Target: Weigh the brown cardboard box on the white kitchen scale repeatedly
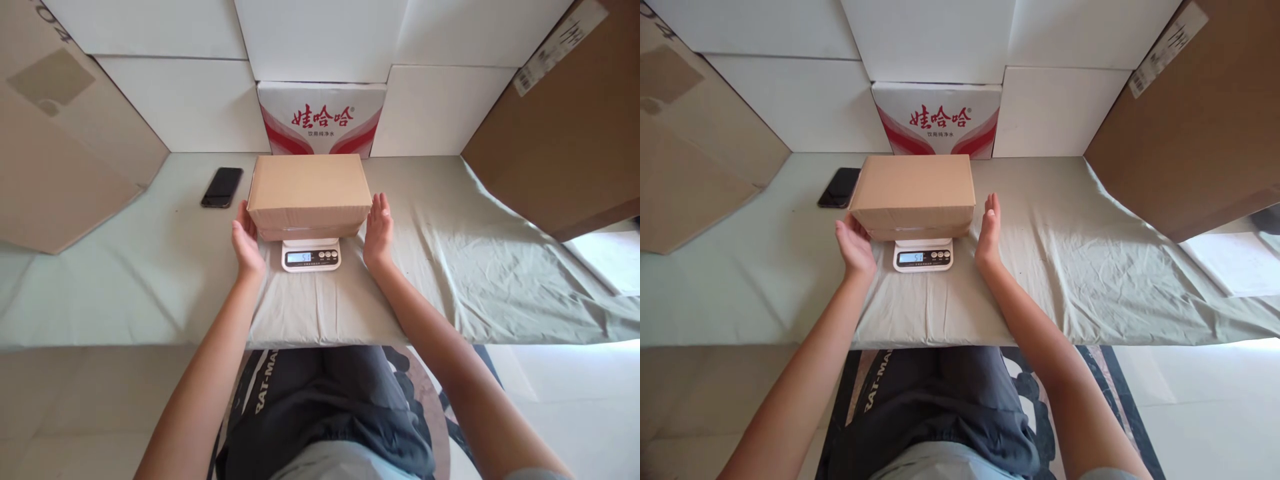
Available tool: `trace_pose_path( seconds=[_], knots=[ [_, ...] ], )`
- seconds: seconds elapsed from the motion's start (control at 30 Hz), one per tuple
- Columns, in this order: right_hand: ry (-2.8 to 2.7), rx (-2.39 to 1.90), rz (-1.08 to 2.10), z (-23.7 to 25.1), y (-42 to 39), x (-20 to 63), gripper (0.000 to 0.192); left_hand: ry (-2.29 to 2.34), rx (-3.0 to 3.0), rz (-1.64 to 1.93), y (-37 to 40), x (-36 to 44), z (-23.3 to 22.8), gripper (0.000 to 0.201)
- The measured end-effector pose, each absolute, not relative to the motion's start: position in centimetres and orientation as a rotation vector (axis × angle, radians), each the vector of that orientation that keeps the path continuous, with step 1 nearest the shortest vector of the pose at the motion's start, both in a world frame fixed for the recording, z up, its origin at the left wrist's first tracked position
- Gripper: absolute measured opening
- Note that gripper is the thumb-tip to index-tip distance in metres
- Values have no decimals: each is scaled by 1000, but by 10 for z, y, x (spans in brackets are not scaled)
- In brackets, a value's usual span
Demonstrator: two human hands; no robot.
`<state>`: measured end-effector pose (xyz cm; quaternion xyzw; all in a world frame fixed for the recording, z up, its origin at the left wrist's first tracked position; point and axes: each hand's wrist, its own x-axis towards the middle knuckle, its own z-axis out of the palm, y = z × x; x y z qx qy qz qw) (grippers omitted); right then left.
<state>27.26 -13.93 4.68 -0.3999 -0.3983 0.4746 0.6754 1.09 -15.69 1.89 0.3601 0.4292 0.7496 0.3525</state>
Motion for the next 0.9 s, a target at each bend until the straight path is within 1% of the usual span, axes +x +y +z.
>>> trace_pose_path(
  seconds=[0.17,0.4,0.57,0.7,0.9],
  knots=[
    [-898,-909,1061,43,-135,272,76,1104,908,1946,-156,11,19,87],
    [-866,-934,1098,43,-132,273,84,1117,957,1940,-153,8,13,83],
    [-895,-926,1104,38,-129,275,83,1121,942,1939,-153,8,14,85],
    [-918,-923,1094,34,-127,277,87,1112,928,1939,-154,10,17,87],
    [-869,-930,1100,38,-129,274,88,1091,939,1936,-156,8,21,88]
  ],
)
